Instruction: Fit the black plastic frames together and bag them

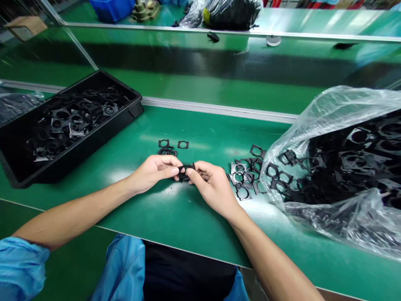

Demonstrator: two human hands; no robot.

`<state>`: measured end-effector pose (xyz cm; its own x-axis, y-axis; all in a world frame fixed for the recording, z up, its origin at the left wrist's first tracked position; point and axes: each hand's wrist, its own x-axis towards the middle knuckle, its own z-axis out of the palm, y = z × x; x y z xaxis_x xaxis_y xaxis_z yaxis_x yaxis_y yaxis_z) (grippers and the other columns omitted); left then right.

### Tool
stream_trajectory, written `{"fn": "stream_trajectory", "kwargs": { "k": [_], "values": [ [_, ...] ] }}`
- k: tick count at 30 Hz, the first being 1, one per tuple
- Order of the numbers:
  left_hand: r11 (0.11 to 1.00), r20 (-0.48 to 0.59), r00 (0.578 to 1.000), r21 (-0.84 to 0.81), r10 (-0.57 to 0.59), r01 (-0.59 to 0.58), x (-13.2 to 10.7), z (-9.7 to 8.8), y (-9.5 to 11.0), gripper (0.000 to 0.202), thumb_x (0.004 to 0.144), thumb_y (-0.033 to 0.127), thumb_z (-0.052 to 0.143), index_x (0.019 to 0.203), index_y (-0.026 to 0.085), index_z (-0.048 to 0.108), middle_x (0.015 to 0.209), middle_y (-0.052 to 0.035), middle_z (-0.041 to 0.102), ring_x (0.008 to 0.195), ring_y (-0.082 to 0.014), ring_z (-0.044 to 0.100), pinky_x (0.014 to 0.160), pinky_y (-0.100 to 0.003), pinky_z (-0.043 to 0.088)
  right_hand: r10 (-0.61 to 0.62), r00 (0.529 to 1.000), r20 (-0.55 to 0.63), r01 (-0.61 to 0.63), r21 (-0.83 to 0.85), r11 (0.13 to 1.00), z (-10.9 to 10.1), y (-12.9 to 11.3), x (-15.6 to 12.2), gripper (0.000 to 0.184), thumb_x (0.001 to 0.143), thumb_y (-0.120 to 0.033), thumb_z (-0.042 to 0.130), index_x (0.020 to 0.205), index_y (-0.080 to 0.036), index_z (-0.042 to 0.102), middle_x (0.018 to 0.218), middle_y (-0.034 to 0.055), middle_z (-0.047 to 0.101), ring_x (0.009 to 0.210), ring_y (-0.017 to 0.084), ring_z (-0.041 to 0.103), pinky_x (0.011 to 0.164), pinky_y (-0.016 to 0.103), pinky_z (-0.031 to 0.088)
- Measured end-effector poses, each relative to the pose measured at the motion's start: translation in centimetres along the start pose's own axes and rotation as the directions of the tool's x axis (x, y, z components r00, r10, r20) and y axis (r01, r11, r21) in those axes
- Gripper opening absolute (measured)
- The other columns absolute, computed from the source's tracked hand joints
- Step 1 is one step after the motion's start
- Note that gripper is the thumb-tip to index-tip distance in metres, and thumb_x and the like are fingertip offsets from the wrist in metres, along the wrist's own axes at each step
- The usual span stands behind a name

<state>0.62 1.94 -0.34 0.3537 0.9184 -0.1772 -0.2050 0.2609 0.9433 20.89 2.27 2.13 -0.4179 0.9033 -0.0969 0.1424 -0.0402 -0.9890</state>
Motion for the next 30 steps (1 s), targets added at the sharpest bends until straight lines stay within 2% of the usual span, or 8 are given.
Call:
{"fn": "stream_trajectory", "kwargs": {
  "k": [5,11,13,18,21,23,27,30],
  "values": [
    [1.000,0.027,1.000,-0.027,0.002,-0.002,0.0,0.1,0.2,0.039,0.074,0.046,0.087,0.082,0.010,0.074,0.077,-0.0041,0.072,0.067,-0.0113,0.066,0.068,-0.024,0.053,0.087,0.996,-0.003,-0.083,0.271,0.959,0.0,-0.4,0.1,0.030,0.074,-0.044,0.086,0.082,-0.018,0.073,0.079,0.0022,0.071,0.068,0.014,0.062,0.069,0.029,0.052],
    [0.999,0.046,0.999,-0.035,0.015,-0.013,-0.2,0.2,0.1,0.039,0.073,0.046,0.088,0.082,0.010,0.074,0.075,-0.0041,0.072,0.067,-0.0115,0.066,0.068,-0.024,0.053,0.142,0.987,0.072,-0.159,0.378,0.912,-0.2,0.2,0.3,0.025,0.076,-0.039,0.085,0.083,-0.018,0.075,0.080,0.0027,0.072,0.073,0.015,0.066,0.070,0.029,0.055],
    [0.999,0.028,0.999,-0.020,0.030,-0.029,-0.2,0.2,0.0,0.041,0.074,0.048,0.087,0.083,0.011,0.074,0.075,-0.0042,0.071,0.067,-0.0118,0.066,0.068,-0.024,0.053,0.109,0.993,0.053,-0.120,0.323,0.939,-0.2,0.3,0.3,0.024,0.078,-0.040,0.083,0.084,-0.018,0.074,0.081,0.0033,0.072,0.074,0.016,0.067,0.070,0.029,0.056],
    [1.000,0.023,1.000,-0.012,-0.008,0.008,-0.1,0.2,0.0,0.043,0.073,0.051,0.086,0.082,0.011,0.073,0.074,-0.0026,0.069,0.064,-0.0110,0.066,0.066,-0.023,0.053,-0.085,0.994,-0.064,0.088,0.035,0.996,0.2,0.4,0.0,0.021,0.085,-0.039,0.077,0.086,-0.019,0.077,0.089,0.0056,0.070,0.077,0.017,0.067,0.074,0.030,0.058],
    [0.998,0.019,0.999,-0.056,-0.042,0.043,-0.1,0.3,0.1,0.043,0.073,0.049,0.087,0.084,0.011,0.071,0.080,-0.0041,0.072,0.070,-0.0137,0.070,0.073,-0.027,0.057,-0.105,0.991,-0.083,0.107,0.013,0.994,0.5,0.6,-0.1,0.022,0.084,-0.037,0.078,0.097,-0.020,0.075,0.091,0.0050,0.072,0.079,0.017,0.069,0.074,0.030,0.059],
    [0.997,0.029,0.999,-0.069,-0.042,0.044,-0.2,0.3,0.2,0.043,0.074,0.049,0.086,0.087,0.012,0.070,0.084,-0.0056,0.073,0.076,-0.0157,0.073,0.078,-0.029,0.058,-0.113,0.989,-0.093,0.114,0.000,0.994,0.5,0.7,-0.1,0.023,0.085,-0.038,0.077,0.096,-0.019,0.073,0.091,0.0047,0.073,0.078,0.018,0.070,0.074,0.030,0.060],
    [1.000,0.028,0.999,0.021,0.022,-0.023,-0.4,0.5,0.2,0.038,0.073,0.043,0.088,0.087,0.013,0.070,0.081,-0.0024,0.070,0.074,-0.0116,0.069,0.074,-0.023,0.055,-0.178,0.981,-0.074,0.164,-0.167,0.972,0.2,0.6,-0.1,0.014,0.093,-0.030,0.066,0.089,-0.018,0.071,0.082,0.0037,0.072,0.069,0.016,0.066,0.067,0.028,0.055],
    [0.988,0.008,0.995,0.118,0.098,-0.098,-0.6,0.7,0.1,0.031,0.076,0.037,0.085,0.089,0.014,0.070,0.075,0.0002,0.066,0.067,-0.0084,0.062,0.067,-0.020,0.052,-0.254,0.967,-0.013,0.232,-0.363,0.902,0.0,0.4,-0.2,0.012,0.092,-0.019,0.061,0.088,-0.019,0.073,0.075,0.0022,0.068,0.065,0.015,0.062,0.064,0.028,0.050]
  ]
}}
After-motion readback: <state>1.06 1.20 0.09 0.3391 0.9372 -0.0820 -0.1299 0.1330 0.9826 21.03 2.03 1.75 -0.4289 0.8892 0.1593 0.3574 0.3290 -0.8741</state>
